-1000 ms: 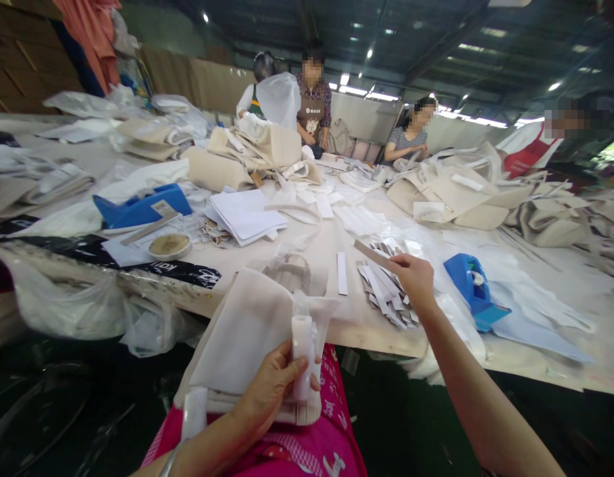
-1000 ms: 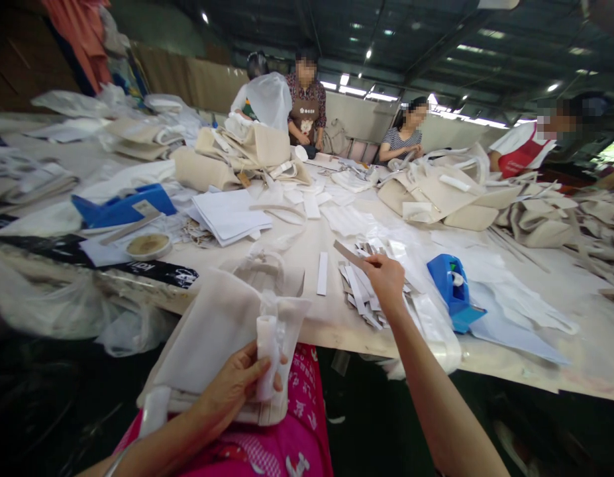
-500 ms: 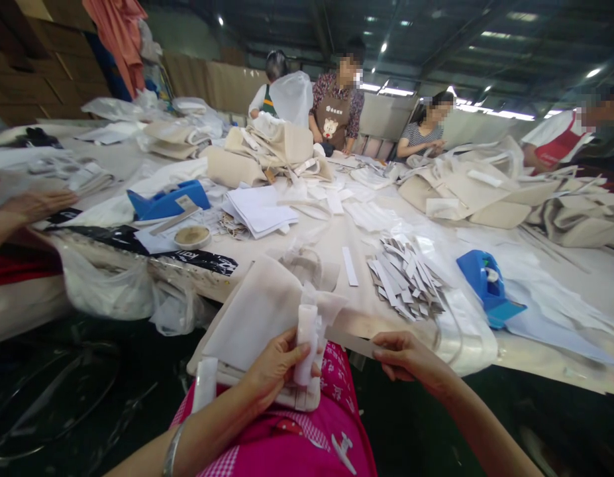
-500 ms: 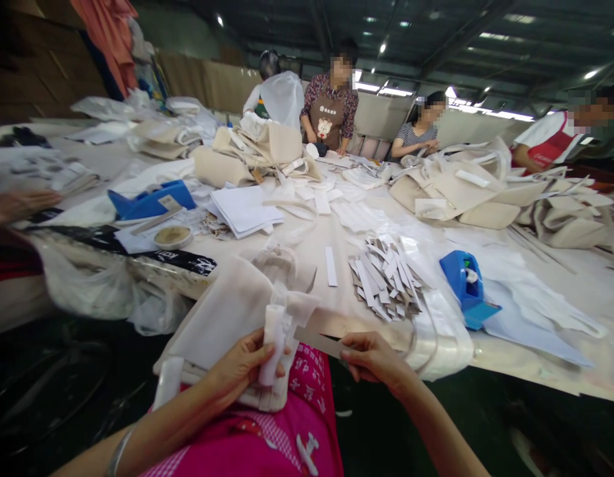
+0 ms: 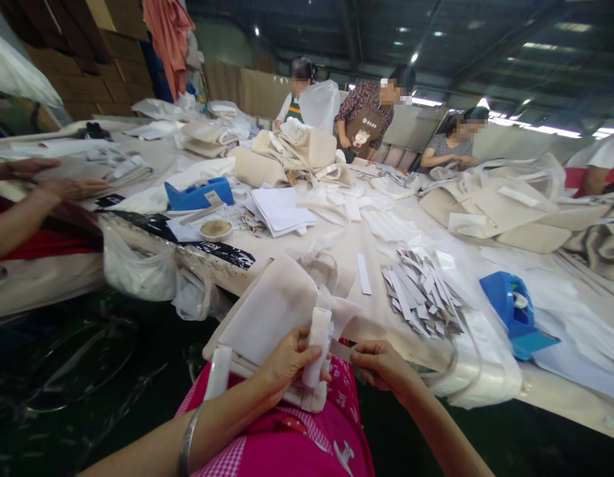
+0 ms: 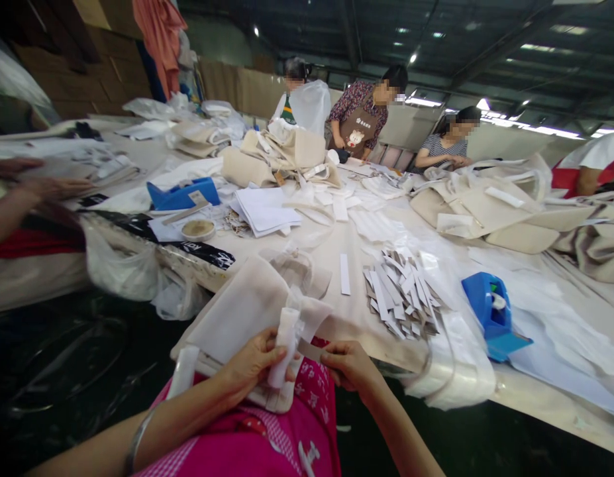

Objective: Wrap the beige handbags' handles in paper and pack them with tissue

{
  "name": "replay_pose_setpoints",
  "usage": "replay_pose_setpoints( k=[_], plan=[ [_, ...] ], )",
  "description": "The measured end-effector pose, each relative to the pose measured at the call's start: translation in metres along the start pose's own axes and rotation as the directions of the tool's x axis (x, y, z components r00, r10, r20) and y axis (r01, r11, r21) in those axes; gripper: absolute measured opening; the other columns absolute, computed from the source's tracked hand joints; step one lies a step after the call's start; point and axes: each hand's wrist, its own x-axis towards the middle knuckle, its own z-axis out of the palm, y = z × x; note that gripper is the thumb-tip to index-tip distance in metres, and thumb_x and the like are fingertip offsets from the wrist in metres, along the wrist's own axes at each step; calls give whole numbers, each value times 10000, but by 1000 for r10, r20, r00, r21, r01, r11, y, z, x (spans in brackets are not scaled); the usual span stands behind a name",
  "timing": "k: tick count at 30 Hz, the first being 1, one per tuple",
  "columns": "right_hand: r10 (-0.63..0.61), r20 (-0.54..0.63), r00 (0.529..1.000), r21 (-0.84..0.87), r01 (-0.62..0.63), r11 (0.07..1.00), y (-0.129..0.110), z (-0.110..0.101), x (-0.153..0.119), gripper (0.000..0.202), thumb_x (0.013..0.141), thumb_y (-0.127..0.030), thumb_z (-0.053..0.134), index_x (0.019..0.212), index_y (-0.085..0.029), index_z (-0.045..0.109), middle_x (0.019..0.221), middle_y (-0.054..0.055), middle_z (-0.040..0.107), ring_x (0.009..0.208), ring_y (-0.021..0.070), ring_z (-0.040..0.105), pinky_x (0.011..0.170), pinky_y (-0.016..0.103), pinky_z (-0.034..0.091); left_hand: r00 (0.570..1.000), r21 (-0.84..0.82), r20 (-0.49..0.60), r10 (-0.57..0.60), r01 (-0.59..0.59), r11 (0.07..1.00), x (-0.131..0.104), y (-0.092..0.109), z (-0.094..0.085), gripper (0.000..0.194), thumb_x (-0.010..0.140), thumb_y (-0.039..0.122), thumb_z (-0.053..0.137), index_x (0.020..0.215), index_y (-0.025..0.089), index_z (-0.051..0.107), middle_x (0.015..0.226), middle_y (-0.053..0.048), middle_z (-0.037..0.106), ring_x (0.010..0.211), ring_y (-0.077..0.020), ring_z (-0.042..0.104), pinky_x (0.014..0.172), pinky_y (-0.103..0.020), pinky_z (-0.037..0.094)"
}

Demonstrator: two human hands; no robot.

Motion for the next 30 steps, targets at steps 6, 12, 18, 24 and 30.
replay_pose_setpoints(
  k=[6, 12, 18, 24, 30],
  plan=[
    [20, -80, 997, 62, -16, 998, 6, -4, -3, 481, 593, -591, 767, 762, -163, 625, 351, -86, 405, 302, 41, 238, 348, 202, 66, 1000, -7, 18, 21, -20, 1000, 1, -3, -1, 618, 618, 466, 848, 1007, 177, 464, 908, -88, 703, 579, -218, 698, 463, -256, 484],
    [-31, -40, 999, 252, 40, 967, 8, 15, 11, 461, 588, -546, 812, 755, -170, 604, 353, -97, 407, 299, 27, 212, 349, 201, 71, 1000, -5, -7, 9, -9, 1000, 0, -1, 0, 673, 602, 457, 859, 1046, 178, 437, 932, -98, 712, 573, -222, 698, 498, -284, 502],
    [5, 86, 996, 310, -32, 950, 22, 13, 15, 432, 612, -522, 808, 730, -183, 568, 347, -111, 381, 294, 19, 168, 341, 193, 70, 999, 20, -44, 5, -4, 1000, 1, -4, 0, 701, 587, 499, 857, 992, 197, 372, 897, -86, 717, 561, -235, 702, 466, -274, 494],
    [-28, -140, 990, 184, 54, 982, 29, 17, 25, 524, 455, -593, 846, 634, -169, 595, 333, -74, 412, 282, 48, 266, 334, 205, 85, 999, 22, -46, 11, -10, 1000, 0, -5, 1, 762, 574, 509, 861, 1036, 201, 339, 897, -84, 715, 571, -244, 707, 439, -265, 493],
    [-62, -181, 982, 244, 106, 964, 29, 11, 20, 552, 461, -587, 858, 744, -164, 645, 360, -89, 402, 309, 36, 257, 357, 194, 90, 999, 2, -51, 18, -18, 1000, 2, -8, -1, 850, 542, 516, 879, 1098, 202, 317, 914, -89, 715, 567, -250, 708, 424, -267, 501]
  ],
)
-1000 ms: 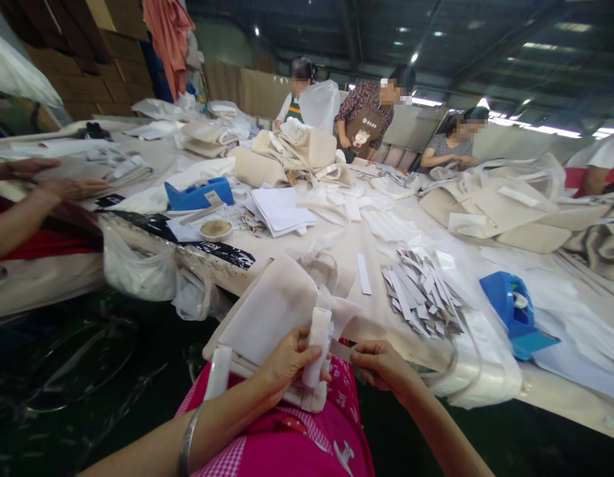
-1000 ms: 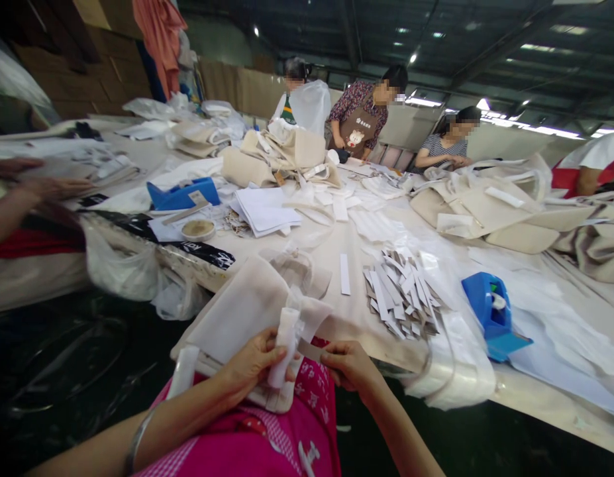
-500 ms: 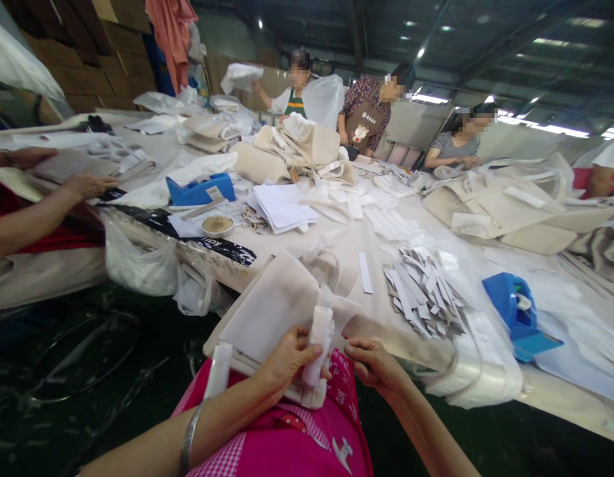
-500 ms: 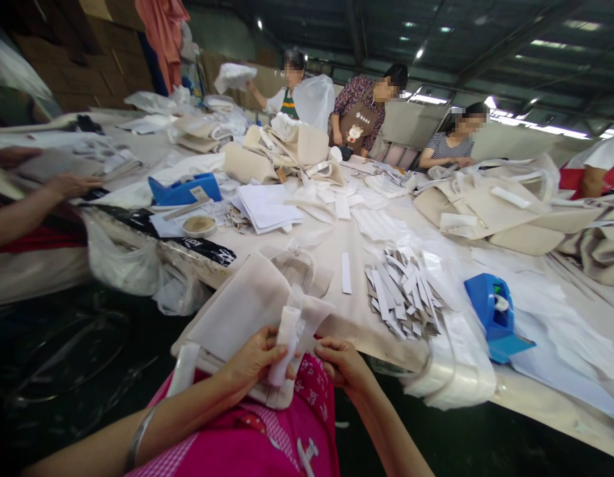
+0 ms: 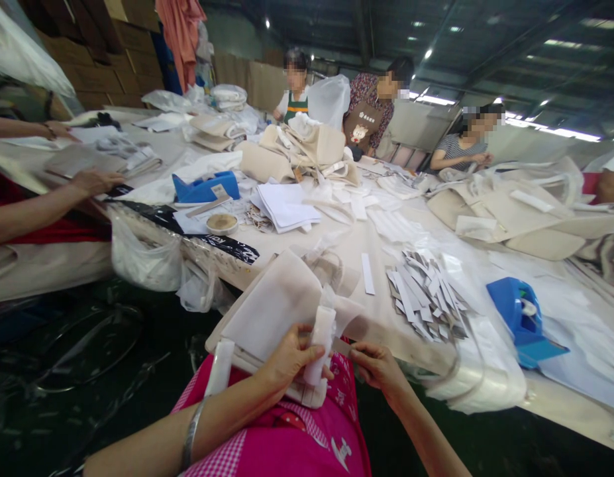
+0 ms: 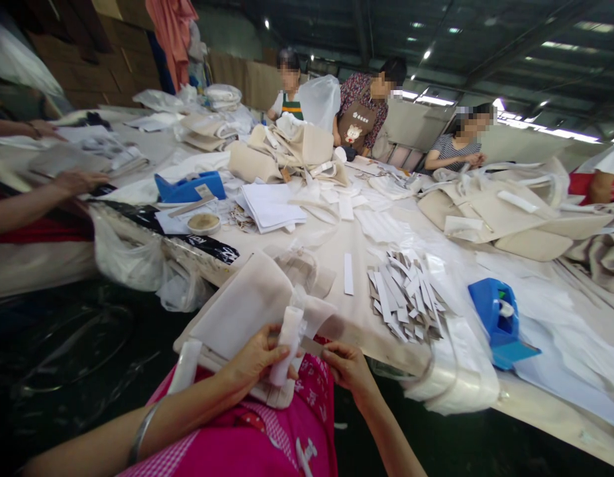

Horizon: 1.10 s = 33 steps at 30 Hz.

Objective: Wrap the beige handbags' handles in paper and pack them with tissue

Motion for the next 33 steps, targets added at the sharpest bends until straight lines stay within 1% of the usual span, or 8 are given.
replay_pose_setpoints(
  k=[9, 13, 17, 19, 22, 24, 29, 33],
  plan=[
    [-19, 37, 999, 1, 18, 1000, -6, 16, 10, 497, 522, -578, 834, 704, -158, 642, 345, -83, 418, 298, 35, 251, 348, 200, 97, 1000, -11, 30, 5, -5, 1000, 2, -3, -2, 754, 581, 473, 875, 1053, 183, 363, 960, -131, 720, 577, -250, 711, 504, -322, 544],
    [17, 30, 999, -30, -16, 999, -8, 12, 9, 510, 494, -596, 832, 626, -166, 591, 322, -81, 401, 276, 34, 220, 333, 205, 81, 999, -10, 52, -4, 5, 1000, 2, -1, -3, 705, 602, 459, 865, 1035, 165, 393, 973, -139, 716, 596, -245, 716, 517, -312, 542],
    [18, 26, 1000, -63, -16, 998, -5, 6, 2, 514, 513, -596, 825, 668, -160, 603, 332, -80, 421, 278, 39, 248, 330, 197, 100, 999, -7, 52, -8, 8, 1000, 1, 0, -3, 702, 603, 447, 863, 1037, 176, 383, 963, -127, 715, 597, -248, 716, 488, -294, 525],
    [-18, 30, 999, -110, 22, 994, -2, 7, 0, 494, 582, -601, 791, 706, -158, 610, 343, -73, 455, 279, 50, 296, 324, 189, 146, 999, -6, 51, 0, 0, 1000, 1, 0, -2, 707, 603, 437, 864, 1043, 186, 370, 957, -119, 716, 595, -249, 715, 489, -298, 529],
    [-83, 66, 994, -203, 95, 975, -1, 15, -2, 458, 695, -606, 705, 751, -161, 614, 405, -29, 570, 310, 100, 445, 336, 196, 301, 998, -1, 58, 5, -5, 1000, 0, 0, -1, 685, 623, 421, 855, 1035, 203, 354, 951, -104, 716, 600, -250, 717, 490, -294, 531],
    [-114, 74, 991, -220, 128, 967, -3, 22, -1, 436, 725, -594, 675, 755, -163, 612, 452, -7, 620, 335, 125, 504, 354, 214, 365, 998, 1, 66, 6, -6, 1000, 0, 0, -1, 665, 635, 409, 851, 1021, 210, 347, 951, -98, 714, 602, -250, 718, 493, -293, 532],
    [-186, 65, 980, -185, 195, 963, -13, 31, 3, 403, 740, -557, 677, 689, -169, 584, 404, -28, 573, 279, 79, 384, 320, 195, 242, 998, -5, 48, 30, -29, 1000, 1, -4, -2, 666, 645, 385, 849, 1073, 194, 376, 943, -96, 708, 598, -249, 716, 513, -312, 548],
    [-130, 70, 989, -90, 136, 987, -7, 29, 8, 419, 717, -562, 712, 681, -167, 575, 395, -38, 542, 293, 52, 309, 341, 199, 151, 998, -16, 56, 33, -33, 999, 1, -5, -4, 663, 656, 376, 844, 1096, 189, 385, 953, -107, 715, 606, -255, 720, 540, -331, 564]
  ],
)
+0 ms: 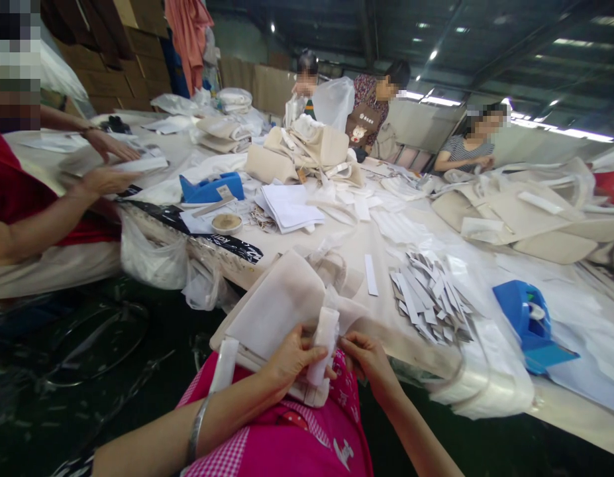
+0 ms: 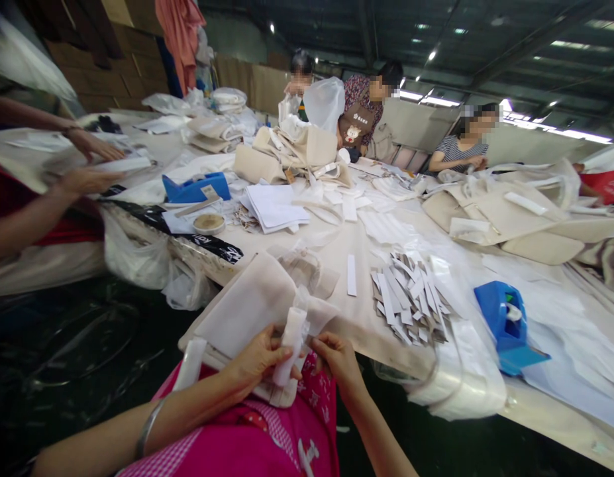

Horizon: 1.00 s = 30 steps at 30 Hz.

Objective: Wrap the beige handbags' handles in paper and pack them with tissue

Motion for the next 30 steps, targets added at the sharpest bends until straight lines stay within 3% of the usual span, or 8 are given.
replay_pose_setpoints(
  k=[6, 12, 16, 20, 22, 24, 27, 30],
  plan=[
    [61, 149, 987, 68, -72, 995, -8, 1, 3, 421, 686, -550, 752, 683, -162, 588, 373, -66, 467, 321, 45, 268, 374, 207, 120, 999, 41, 4, -52, 52, 998, 0, 3, 1, 608, 614, 430, 859, 986, 148, 470, 964, -142, 723, 617, -250, 720, 511, -293, 547],
    [50, 171, 984, -100, -33, 994, -27, 1, 12, 461, 626, -596, 753, 633, -179, 558, 357, -77, 427, 315, 57, 280, 359, 207, 160, 998, 80, 3, -69, 68, 994, -1, 3, 0, 576, 611, 471, 847, 951, 113, 549, 800, -117, 730, 635, -258, 717, 558, -316, 552],
    [28, 156, 987, -219, 7, 976, -36, 1, 3, 391, 727, -552, 678, 685, -189, 539, 389, -75, 439, 323, 70, 315, 362, 205, 204, 997, 104, -1, -83, 82, 991, -3, 5, 1, 539, 650, 493, 808, 932, 93, 584, 707, -124, 725, 626, -248, 710, 528, -277, 517],
    [-104, 276, 955, -337, 197, 921, -59, -11, -30, 329, 766, -303, 701, 1046, -194, 567, 829, 23, 662, 623, 149, 584, 521, 232, 441, 996, 37, -36, -79, 81, 996, -5, 9, 6, 554, 591, 469, 845, 907, 93, 587, 719, -112, 721, 603, -233, 696, 524, -282, 522],
    [-160, 402, 901, -338, 308, 889, -71, -19, -47, 451, 782, -232, 684, 1206, -217, 530, 1090, 78, 633, 846, 197, 618, 696, 290, 514, 996, 11, -33, -78, 78, 997, -6, 11, 8, 549, 581, 456, 853, 897, 95, 586, 709, -97, 711, 590, -228, 688, 528, -297, 533],
    [-185, 451, 873, -345, 361, 866, -78, -23, -57, 432, 838, -220, 623, 1256, -232, 518, 1182, 96, 596, 890, 202, 617, 783, 326, 521, 996, 12, -24, -81, 81, 997, -7, 13, 9, 534, 593, 448, 846, 900, 92, 593, 684, -82, 698, 570, -217, 677, 523, -300, 535],
    [-321, 375, 870, -456, 475, 753, -81, -15, -58, 217, 889, -222, 573, 1098, -226, 632, 1021, 66, 637, 826, 189, 613, 740, 296, 504, 996, 8, -38, -77, 77, 997, -7, 14, 11, 523, 579, 422, 853, 903, 95, 605, 680, -62, 688, 557, -210, 670, 520, -304, 537],
    [-531, 362, 766, -582, 631, 513, -86, 4, -47, 175, 919, -208, 548, 826, -207, 697, 783, 39, 607, 741, 173, 578, 653, 269, 452, 996, 0, -56, -74, 74, 997, -7, 14, 13, 505, 572, 402, 850, 900, 104, 609, 692, -58, 688, 559, -220, 674, 488, -290, 517]
  ],
)
